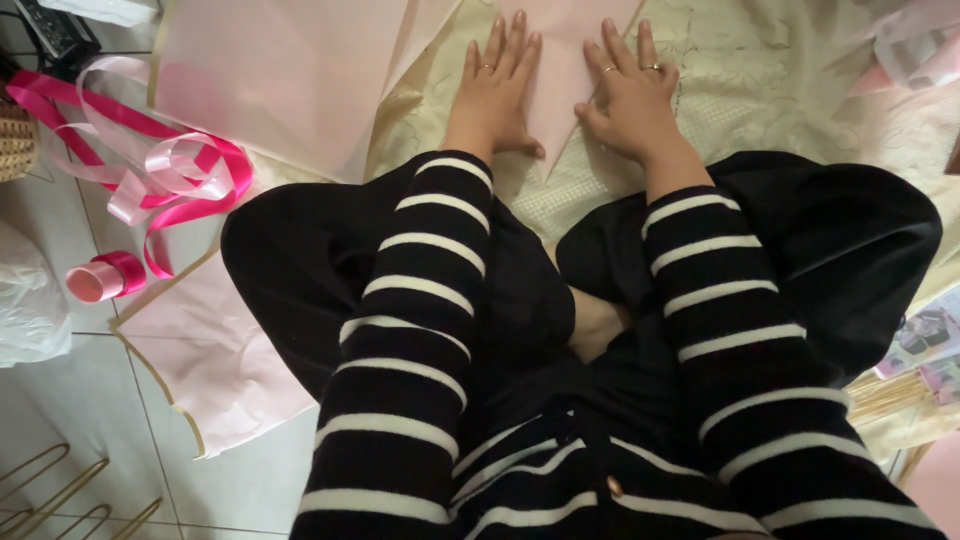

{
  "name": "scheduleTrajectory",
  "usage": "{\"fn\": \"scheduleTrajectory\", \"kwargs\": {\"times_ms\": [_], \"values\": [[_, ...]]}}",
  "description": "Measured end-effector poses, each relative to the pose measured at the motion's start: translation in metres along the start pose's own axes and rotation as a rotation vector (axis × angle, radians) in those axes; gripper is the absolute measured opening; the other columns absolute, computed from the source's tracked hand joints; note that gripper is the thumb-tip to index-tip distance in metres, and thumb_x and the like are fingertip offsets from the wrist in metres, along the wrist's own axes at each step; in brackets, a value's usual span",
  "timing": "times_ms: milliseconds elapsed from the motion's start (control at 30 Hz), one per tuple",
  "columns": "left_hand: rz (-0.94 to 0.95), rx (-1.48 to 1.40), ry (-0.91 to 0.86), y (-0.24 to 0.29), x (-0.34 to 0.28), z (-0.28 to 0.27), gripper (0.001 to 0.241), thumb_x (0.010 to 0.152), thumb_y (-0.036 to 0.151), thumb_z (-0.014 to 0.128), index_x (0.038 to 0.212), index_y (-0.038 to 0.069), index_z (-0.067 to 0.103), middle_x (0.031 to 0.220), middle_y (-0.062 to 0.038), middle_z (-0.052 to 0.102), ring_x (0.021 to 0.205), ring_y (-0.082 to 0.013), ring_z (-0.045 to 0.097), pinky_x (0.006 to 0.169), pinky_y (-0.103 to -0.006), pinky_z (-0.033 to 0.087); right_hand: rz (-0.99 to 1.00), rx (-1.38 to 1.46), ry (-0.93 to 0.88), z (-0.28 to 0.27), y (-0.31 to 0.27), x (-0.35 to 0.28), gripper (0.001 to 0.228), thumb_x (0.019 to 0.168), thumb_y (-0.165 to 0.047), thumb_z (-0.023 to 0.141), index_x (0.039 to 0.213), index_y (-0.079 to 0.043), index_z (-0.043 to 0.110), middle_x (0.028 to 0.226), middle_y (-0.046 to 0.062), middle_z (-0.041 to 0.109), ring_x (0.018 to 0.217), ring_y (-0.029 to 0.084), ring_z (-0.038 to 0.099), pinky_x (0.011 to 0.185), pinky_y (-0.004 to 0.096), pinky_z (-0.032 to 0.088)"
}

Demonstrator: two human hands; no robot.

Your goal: The person folds sheets of pink floral wrapping paper by hand while sitting on the floor, applying tape to secure the folds.

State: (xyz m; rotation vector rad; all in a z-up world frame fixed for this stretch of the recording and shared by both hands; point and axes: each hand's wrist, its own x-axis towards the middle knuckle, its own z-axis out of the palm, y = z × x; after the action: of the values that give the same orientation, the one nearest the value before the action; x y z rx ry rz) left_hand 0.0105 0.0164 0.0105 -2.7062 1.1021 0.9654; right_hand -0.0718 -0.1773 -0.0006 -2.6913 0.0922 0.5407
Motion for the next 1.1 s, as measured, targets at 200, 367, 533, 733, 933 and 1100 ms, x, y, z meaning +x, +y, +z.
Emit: {"fn": "scheduleTrajectory", "kwargs": {"times_ms": [200, 367, 533, 733, 933, 1100], "values": [[0.001, 0.005, 0.014, 0.0, 0.003, 0.006, 0.149, 0.073, 0.07, 0.089, 0.168, 0.008, -0.007, 0.165, -0.017, -0.026, 0.154, -0.0384, -0.021, 0.129, -0.0576, -0.002, 0.003, -0.011, -0.035, -0.006, -0.005, 0.0, 0.075, 0.1, -0.039, 0.057, 0.165, -0.015, 0.029, 0.172, 0.01, 0.01, 0.152, 0.039, -0.005, 0.112, 0.062, 0.017], [-0.005, 0.005, 0.032, 0.003, -0.001, 0.002, 0.146, 0.074, 0.069, 0.089, 0.169, 0.008, -0.004, 0.166, -0.015, -0.023, 0.154, -0.0357, -0.021, 0.129, -0.0551, -0.003, -0.005, -0.017, -0.02, -0.003, -0.004, 0.002, 0.075, 0.1, -0.041, 0.055, 0.166, -0.015, 0.03, 0.172, 0.008, 0.009, 0.152, 0.037, -0.006, 0.112, 0.059, 0.015], [-0.021, 0.006, 0.01, 0.005, -0.003, 0.0, 0.147, 0.075, 0.07, 0.088, 0.167, 0.006, -0.007, 0.168, -0.016, -0.02, 0.155, -0.0347, -0.019, 0.13, -0.0537, -0.003, -0.018, -0.036, -0.003, 0.001, -0.002, 0.003, 0.074, 0.101, -0.04, 0.054, 0.166, -0.014, 0.03, 0.172, 0.01, 0.01, 0.152, 0.038, -0.005, 0.112, 0.059, 0.015], [0.007, 0.018, 0.065, 0.002, 0.001, 0.009, 0.141, 0.074, 0.07, 0.087, 0.169, 0.011, 0.0, 0.169, -0.019, -0.015, 0.156, -0.0361, -0.014, 0.129, -0.0546, 0.0, -0.078, -0.13, 0.149, 0.017, 0.007, 0.006, 0.074, 0.099, -0.041, 0.067, 0.164, -0.015, 0.045, 0.169, 0.014, -0.002, 0.149, 0.038, -0.012, 0.11, 0.068, 0.018], [0.025, -0.008, 0.142, -0.001, 0.006, 0.02, 0.136, 0.069, 0.07, 0.089, 0.169, 0.012, 0.016, 0.165, -0.017, -0.019, 0.153, -0.0351, -0.017, 0.128, -0.0572, 0.0, -0.117, -0.069, 0.247, 0.027, 0.009, 0.009, 0.062, 0.09, -0.031, 0.078, 0.142, -0.008, 0.057, 0.148, 0.016, 0.046, 0.136, 0.042, 0.03, 0.103, 0.058, 0.027], [0.028, -0.035, 0.1, 0.0, 0.002, 0.016, 0.137, 0.072, 0.065, 0.09, 0.168, 0.011, 0.01, 0.17, -0.01, -0.012, 0.158, -0.0311, -0.008, 0.129, -0.0496, 0.001, -0.211, -0.059, 0.268, 0.032, 0.015, 0.005, 0.042, 0.092, -0.029, 0.075, 0.127, -0.008, 0.064, 0.152, 0.016, 0.049, 0.131, 0.045, 0.039, 0.098, 0.057, 0.035]]}}
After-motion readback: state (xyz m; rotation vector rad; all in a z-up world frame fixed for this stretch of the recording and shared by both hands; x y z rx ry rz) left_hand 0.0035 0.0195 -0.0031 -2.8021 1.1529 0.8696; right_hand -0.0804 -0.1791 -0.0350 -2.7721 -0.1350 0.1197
